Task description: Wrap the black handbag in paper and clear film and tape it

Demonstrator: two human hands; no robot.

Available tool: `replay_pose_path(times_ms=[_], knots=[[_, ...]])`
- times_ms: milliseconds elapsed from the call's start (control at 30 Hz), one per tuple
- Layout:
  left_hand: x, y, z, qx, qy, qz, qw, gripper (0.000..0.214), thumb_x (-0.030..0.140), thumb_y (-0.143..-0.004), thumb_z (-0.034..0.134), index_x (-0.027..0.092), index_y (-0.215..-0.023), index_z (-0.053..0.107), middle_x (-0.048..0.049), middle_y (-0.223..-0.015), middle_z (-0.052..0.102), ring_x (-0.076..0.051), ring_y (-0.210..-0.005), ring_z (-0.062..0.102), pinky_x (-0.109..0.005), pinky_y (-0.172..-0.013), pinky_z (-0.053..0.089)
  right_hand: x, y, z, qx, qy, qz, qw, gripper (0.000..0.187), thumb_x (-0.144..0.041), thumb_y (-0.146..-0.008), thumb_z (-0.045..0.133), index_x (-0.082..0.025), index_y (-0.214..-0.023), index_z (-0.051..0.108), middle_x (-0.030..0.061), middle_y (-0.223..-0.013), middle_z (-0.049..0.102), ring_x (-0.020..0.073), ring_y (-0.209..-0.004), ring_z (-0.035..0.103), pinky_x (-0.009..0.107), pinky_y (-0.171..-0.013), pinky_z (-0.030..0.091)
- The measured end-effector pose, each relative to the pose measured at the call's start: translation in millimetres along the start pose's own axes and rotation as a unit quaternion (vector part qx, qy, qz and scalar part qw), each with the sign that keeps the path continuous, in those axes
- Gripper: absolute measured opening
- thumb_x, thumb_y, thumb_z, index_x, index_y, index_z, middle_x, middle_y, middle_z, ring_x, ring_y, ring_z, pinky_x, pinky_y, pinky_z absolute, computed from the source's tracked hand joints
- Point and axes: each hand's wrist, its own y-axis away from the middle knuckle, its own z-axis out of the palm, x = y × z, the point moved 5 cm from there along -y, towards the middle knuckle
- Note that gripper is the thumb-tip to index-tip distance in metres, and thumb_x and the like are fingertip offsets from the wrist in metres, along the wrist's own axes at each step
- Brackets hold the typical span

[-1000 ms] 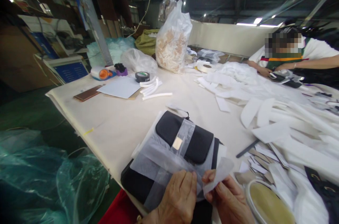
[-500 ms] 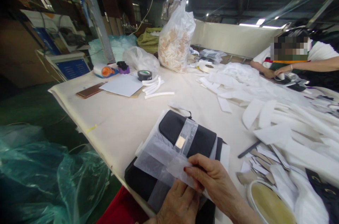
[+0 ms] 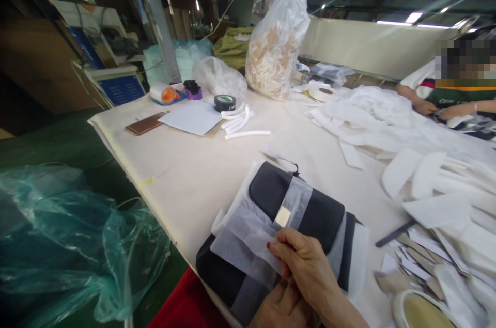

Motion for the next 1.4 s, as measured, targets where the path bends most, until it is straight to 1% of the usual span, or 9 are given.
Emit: replay_pose_path(times_ms=[267, 333, 467, 600, 700, 833, 1000, 1200, 1400], knots=[[11.2, 24.4, 26.9, -0.093, -0.029, 0.08, 0.992, 0.036, 0.022, -0.089, 0.031, 0.012, -0.111, 0.059, -0.0094, -0.108, 0.064, -0.021, -0.092, 0.061, -0.033, -0.08, 0.051, -5.1, -9.4, 7.7, 0.015, 0.061, -0.009, 0.998, 0.027, -0.043, -0.071, 0.046, -0.02, -0.058, 0.051, -0.0052, -0.039, 0.043, 0.0082, -0.038, 0.035, 0.021, -0.037, 0.023], [11.1, 24.0, 25.6, -0.072, -0.025, 0.084, 0.994, 0.035, 0.021, -0.089, 0.032, 0.013, -0.111, 0.059, -0.0074, -0.111, 0.063, -0.02, -0.094, 0.061, -0.032, -0.081, 0.05, -4.2, -11.2, 9.2, 0.015, 0.069, -0.001, 0.997, 0.027, -0.043, -0.071, 0.046, -0.02, -0.058, 0.051, -0.0051, -0.04, 0.043, 0.0084, -0.038, 0.035, 0.021, -0.037, 0.024], [6.7, 19.8, 16.1, 0.009, -0.028, 0.037, 0.999, 0.034, 0.022, -0.088, 0.034, 0.015, -0.108, 0.061, -0.0039, -0.111, 0.063, -0.017, -0.094, 0.06, -0.028, -0.081, 0.049, -6.1, -13.7, 10.2, 0.027, 0.096, 0.007, 0.995, 0.028, -0.044, -0.072, 0.044, -0.021, -0.057, 0.05, -0.0047, -0.04, 0.043, 0.0092, -0.039, 0.037, 0.021, -0.04, 0.028], [12.6, 30.4, 26.3, -0.077, -0.003, 0.096, 0.992, 0.031, 0.026, -0.086, 0.04, 0.016, -0.108, 0.06, -0.006, -0.102, 0.065, -0.02, -0.088, 0.06, -0.034, -0.083, 0.047, -10.8, -13.9, 11.6, 0.043, 0.127, 0.009, 0.991, 0.028, -0.044, -0.071, 0.042, -0.021, -0.057, 0.049, -0.004, -0.04, 0.045, 0.0103, -0.041, 0.04, 0.022, -0.042, 0.029], [14.1, 41.0, 30.8, -0.128, 0.019, 0.127, 0.983, 0.03, 0.029, -0.087, 0.041, 0.022, -0.11, 0.058, -0.0034, -0.106, 0.064, -0.021, -0.096, 0.057, -0.035, -0.088, 0.044, -12.8, -13.4, 13.8, 0.052, 0.144, 0.006, 0.988, 0.026, -0.042, -0.071, 0.042, -0.022, -0.057, 0.048, -0.0039, -0.041, 0.045, 0.0106, -0.041, 0.04, 0.022, -0.042, 0.03], [9.8, 39.4, 23.7, -0.133, 0.04, 0.108, 0.984, 0.032, 0.033, -0.087, 0.037, 0.022, -0.108, 0.059, -0.0031, -0.114, 0.06, -0.02, -0.104, 0.052, -0.031, -0.083, 0.045, -12.6, -13.7, 15.4, 0.071, 0.159, 0.006, 0.985, 0.023, -0.04, -0.073, 0.042, -0.023, -0.059, 0.046, -0.004, -0.041, 0.046, 0.011, -0.04, 0.042, 0.022, -0.041, 0.03], [2.0, 17.1, 3.1, -0.153, 0.05, 0.085, 0.983, 0.036, 0.033, -0.088, 0.035, 0.018, -0.114, 0.056, -0.0046, -0.121, 0.056, -0.021, -0.099, 0.054, -0.032, -0.078, 0.045, -14.5, -15.3, 15.5, 0.093, 0.172, 0.0, 0.981, 0.021, -0.035, -0.075, 0.044, -0.023, -0.058, 0.045, -0.0043, -0.041, 0.048, 0.0108, -0.04, 0.043, 0.021, -0.042, 0.03], [-6.8, -3.0, -22.4, -0.131, 0.042, 0.061, 0.989, 0.043, 0.031, -0.089, 0.029, 0.014, -0.122, 0.051, -0.005, -0.13, 0.049, -0.024, -0.111, 0.047, -0.037, -0.093, 0.038, -19.6, -18.6, 16.9, 0.104, 0.204, 0.003, 0.973, 0.021, -0.029, -0.076, 0.048, -0.022, -0.057, 0.045, -0.0049, -0.038, 0.048, 0.0105, -0.039, 0.044, 0.021, -0.043, 0.03], [-7.6, -4.5, -26.8, -0.15, 0.062, 0.079, 0.984, 0.042, 0.029, -0.088, 0.033, 0.012, -0.122, 0.051, -0.0077, -0.133, 0.046, -0.027, -0.114, 0.045, -0.04, -0.094, 0.037, -29.4, -22.2, 18.9, 0.102, 0.257, 0.039, 0.96, 0.023, -0.023, -0.079, 0.052, -0.021, -0.056, 0.047, -0.0045, -0.039, 0.052, 0.0094, -0.037, 0.047, 0.021, -0.045, 0.032]])
